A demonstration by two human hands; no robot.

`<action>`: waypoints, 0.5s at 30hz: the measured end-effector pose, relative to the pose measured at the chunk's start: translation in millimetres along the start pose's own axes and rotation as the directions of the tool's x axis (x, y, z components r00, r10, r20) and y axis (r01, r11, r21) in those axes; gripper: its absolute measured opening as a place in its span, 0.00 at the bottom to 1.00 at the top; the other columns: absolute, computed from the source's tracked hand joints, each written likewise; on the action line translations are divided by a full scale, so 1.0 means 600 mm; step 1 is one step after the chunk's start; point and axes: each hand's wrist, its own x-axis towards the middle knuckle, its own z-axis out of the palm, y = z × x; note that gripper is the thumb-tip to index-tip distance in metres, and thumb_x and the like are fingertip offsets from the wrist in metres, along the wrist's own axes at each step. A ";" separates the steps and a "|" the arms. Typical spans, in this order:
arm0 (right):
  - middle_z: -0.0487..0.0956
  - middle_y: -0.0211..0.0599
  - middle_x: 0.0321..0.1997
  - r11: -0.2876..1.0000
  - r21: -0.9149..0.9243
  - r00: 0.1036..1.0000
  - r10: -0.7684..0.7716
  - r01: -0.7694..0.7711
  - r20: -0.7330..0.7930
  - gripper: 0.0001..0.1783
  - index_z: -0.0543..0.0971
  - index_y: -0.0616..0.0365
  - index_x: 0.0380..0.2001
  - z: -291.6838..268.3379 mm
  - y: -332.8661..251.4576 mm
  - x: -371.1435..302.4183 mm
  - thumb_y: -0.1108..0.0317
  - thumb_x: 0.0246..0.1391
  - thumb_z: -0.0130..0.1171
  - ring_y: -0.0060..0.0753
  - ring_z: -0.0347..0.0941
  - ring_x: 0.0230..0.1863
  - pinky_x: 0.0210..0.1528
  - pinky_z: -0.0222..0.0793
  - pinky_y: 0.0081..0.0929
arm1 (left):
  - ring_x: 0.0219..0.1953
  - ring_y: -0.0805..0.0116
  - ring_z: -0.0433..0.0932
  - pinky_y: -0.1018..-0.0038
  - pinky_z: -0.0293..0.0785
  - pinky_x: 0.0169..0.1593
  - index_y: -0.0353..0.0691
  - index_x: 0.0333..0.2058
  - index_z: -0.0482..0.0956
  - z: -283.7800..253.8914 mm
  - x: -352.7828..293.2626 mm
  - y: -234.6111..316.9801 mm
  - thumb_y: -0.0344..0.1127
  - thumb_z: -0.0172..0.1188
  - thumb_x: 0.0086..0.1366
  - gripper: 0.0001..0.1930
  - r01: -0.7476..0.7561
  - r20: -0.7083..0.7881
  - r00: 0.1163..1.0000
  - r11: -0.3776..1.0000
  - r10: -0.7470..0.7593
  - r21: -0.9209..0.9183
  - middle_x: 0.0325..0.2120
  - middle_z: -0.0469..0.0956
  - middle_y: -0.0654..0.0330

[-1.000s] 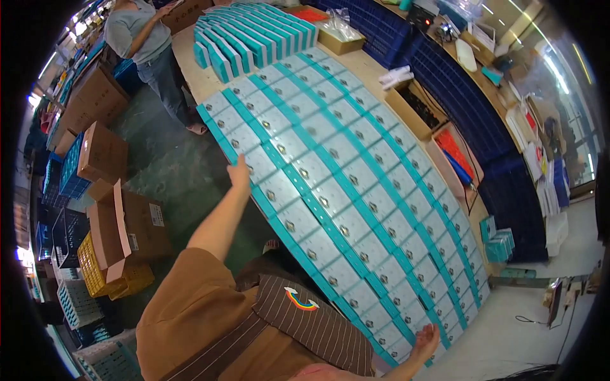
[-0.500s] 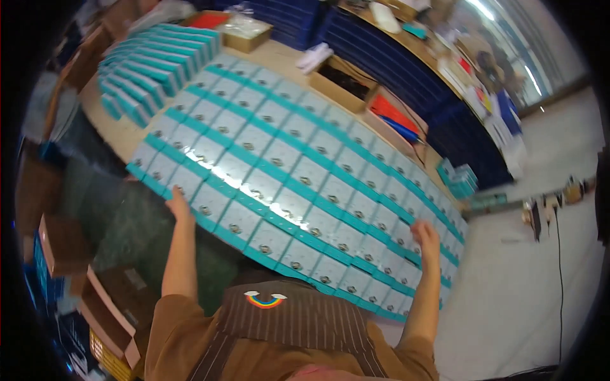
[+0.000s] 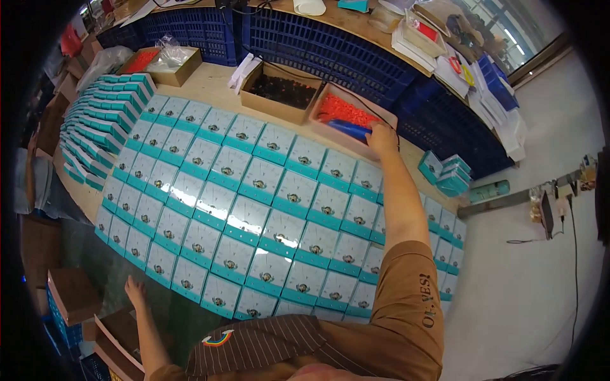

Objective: Screwing small components onto analog meters using an electric screwdriver at a workshop bench.

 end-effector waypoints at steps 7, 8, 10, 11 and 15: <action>0.78 0.43 0.38 0.993 -0.120 0.946 0.055 -0.018 0.318 0.22 0.75 0.53 0.40 0.036 0.005 0.028 0.60 0.39 0.65 0.42 0.75 0.42 0.43 0.70 0.37 | 0.22 0.74 0.69 0.81 0.62 0.21 0.45 0.51 0.62 -0.120 -0.028 -0.025 0.51 0.53 0.60 0.25 0.075 -0.085 0.994 0.997 -0.072 0.034 0.30 0.68 0.64; 0.78 0.43 0.38 0.992 -0.121 0.945 0.059 -0.021 0.322 0.22 0.75 0.53 0.40 0.037 0.013 0.026 0.60 0.39 0.65 0.42 0.75 0.42 0.43 0.70 0.37 | 0.23 0.74 0.69 0.81 0.63 0.22 0.44 0.51 0.62 -0.122 -0.027 -0.021 0.50 0.53 0.60 0.25 0.061 -0.051 0.997 0.996 -0.057 0.066 0.33 0.69 0.63; 0.78 0.44 0.36 0.968 -0.239 0.985 -0.031 0.072 0.170 0.24 0.74 0.58 0.39 0.033 0.041 0.019 0.62 0.36 0.67 0.43 0.75 0.39 0.41 0.70 0.38 | 0.23 0.73 0.70 0.81 0.63 0.22 0.44 0.52 0.61 -0.126 -0.024 -0.016 0.49 0.53 0.61 0.25 0.048 -0.014 0.999 0.994 -0.047 0.103 0.37 0.70 0.62; 0.78 0.45 0.34 0.985 -0.152 0.992 -0.061 0.077 0.106 0.24 0.74 0.61 0.37 0.008 0.035 0.005 0.63 0.34 0.68 0.44 0.75 0.37 0.40 0.70 0.38 | 0.24 0.74 0.71 0.81 0.63 0.22 0.44 0.53 0.61 -0.131 -0.026 -0.014 0.49 0.52 0.61 0.25 -0.038 -0.046 0.998 0.984 0.047 0.174 0.39 0.70 0.61; 0.77 0.47 0.33 0.995 0.053 0.993 0.085 -0.090 0.087 0.18 0.74 0.62 0.36 -0.120 0.025 -0.055 0.63 0.42 0.62 0.46 0.75 0.33 0.38 0.71 0.35 | 0.25 0.75 0.71 0.82 0.62 0.22 0.44 0.54 0.61 -0.121 -0.029 0.000 0.48 0.52 0.62 0.25 -0.190 -0.039 0.978 0.951 0.205 0.245 0.41 0.71 0.61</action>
